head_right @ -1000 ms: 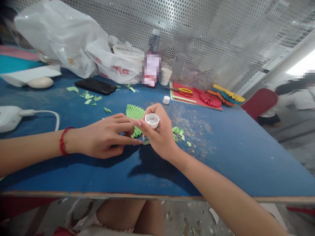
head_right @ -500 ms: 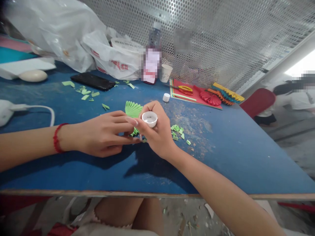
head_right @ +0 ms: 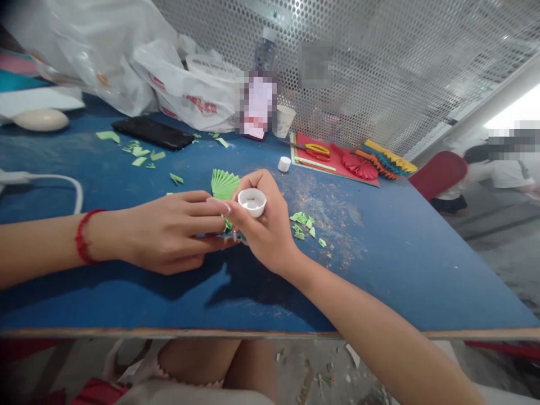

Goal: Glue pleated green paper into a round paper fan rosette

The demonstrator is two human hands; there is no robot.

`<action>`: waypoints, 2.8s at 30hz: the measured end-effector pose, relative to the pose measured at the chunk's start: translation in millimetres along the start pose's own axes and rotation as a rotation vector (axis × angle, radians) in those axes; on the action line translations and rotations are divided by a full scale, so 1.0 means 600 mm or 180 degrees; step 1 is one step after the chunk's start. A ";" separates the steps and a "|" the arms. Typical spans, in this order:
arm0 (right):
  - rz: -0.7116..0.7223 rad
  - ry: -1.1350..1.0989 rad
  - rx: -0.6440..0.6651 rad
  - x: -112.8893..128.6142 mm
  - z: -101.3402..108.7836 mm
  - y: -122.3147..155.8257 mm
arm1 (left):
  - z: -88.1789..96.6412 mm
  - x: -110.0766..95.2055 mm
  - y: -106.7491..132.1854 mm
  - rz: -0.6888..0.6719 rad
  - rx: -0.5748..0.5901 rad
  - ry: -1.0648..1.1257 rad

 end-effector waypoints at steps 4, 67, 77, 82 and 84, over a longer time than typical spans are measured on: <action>-0.0043 0.0119 0.0039 0.001 -0.003 -0.001 | -0.002 0.001 0.002 0.0068 0.0058 0.0133; -0.0780 -0.1318 -0.1044 0.006 0.018 -0.013 | 0.019 0.009 -0.002 0.1123 -0.0614 0.0695; -0.0929 -0.1602 -0.0966 0.003 0.014 -0.009 | 0.010 0.012 0.000 0.0998 -0.0517 0.0813; -0.0986 -0.1502 -0.1007 -0.003 0.024 -0.011 | 0.003 0.016 -0.004 0.1198 -0.0031 0.1514; -0.0965 -0.1449 -0.1001 -0.004 0.029 -0.013 | -0.009 0.017 -0.003 0.1390 0.0367 0.2046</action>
Point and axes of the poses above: each hand's wrist, its own y-axis away from the middle knuckle, its own z-axis out of the back of the hand, x = y × z, the point moved 4 cm from there along -y, towards the middle knuckle, and after that the axes turned 14 degrees about -y, right-handed, at the moved point
